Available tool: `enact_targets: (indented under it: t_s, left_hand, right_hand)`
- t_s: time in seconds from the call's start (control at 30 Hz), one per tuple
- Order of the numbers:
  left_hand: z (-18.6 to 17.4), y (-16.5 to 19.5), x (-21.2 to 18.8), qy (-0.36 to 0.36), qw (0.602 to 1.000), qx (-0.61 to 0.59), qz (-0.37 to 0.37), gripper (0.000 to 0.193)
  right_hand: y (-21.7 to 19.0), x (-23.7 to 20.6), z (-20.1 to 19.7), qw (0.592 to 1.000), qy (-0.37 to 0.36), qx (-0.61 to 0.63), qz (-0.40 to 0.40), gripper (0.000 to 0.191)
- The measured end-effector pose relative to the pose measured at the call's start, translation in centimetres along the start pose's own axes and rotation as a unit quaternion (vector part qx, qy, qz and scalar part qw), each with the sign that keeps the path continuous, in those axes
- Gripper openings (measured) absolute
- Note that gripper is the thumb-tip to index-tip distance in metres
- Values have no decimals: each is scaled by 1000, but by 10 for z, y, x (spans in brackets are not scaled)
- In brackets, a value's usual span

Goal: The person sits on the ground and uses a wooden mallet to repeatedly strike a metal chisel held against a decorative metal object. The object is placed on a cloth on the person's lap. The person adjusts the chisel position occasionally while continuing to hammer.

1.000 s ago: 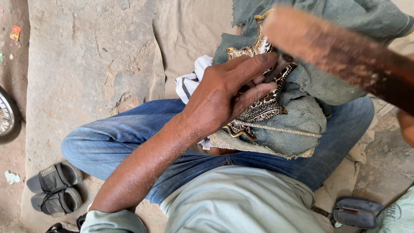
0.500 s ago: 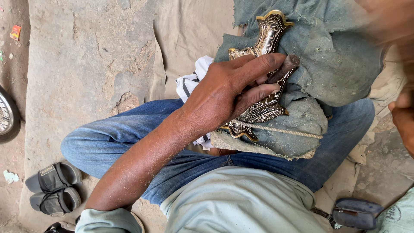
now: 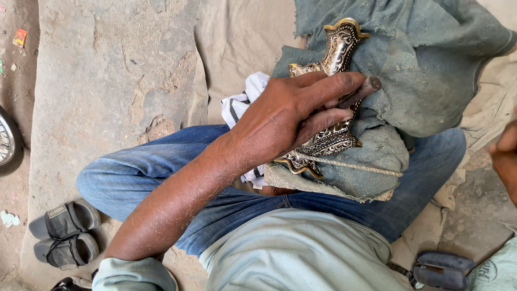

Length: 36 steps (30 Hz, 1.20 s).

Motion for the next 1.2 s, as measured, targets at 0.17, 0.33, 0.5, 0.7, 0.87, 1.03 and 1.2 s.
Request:
enact_targets:
  t_s: [0.17, 0.33, 0.5, 0.7, 0.87, 1.03, 1.2]
  left_hand:
    - [1, 0, 2, -6, 1000, 12, 2, 37]
    - [0, -1, 5, -7, 1000, 7, 11, 36]
    - [-2, 4, 5, -3, 1000, 8, 13, 34]
    - [-4, 11, 6, 20, 999, 34, 25, 34]
    - [6, 19, -6, 95, 994, -18, -46, 40]
    - [27, 18, -18, 142, 975, 38, -169, 31]
    - [35, 22, -24, 206, 961, 109, -152, 31]
  right_hand:
    - [2, -1, 1, 1000, 0, 1, 8, 15]
    - [2, -6, 4, 1000, -5, 5, 21, 15]
    - [10, -13, 12, 999, 2, 13, 31, 16]
    - [-45, -18, -33, 990, 68, 108, 67, 18]
    - [-162, -69, -107, 872, 128, 449, 149, 19]
    - [-199, -73, -114, 798, 161, 572, 96, 20]
    - [-174, -25, -90, 888, 131, 438, 52, 27]
Point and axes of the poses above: each hand's wrist, its own x-axis towards the middle knuckle, its own z-axis out of the palm, y = z × x, the point moved 3 cm from there along x, towards the middle knuckle, and after that the axes turned 12 degrees about y, right-handed, at the moved point
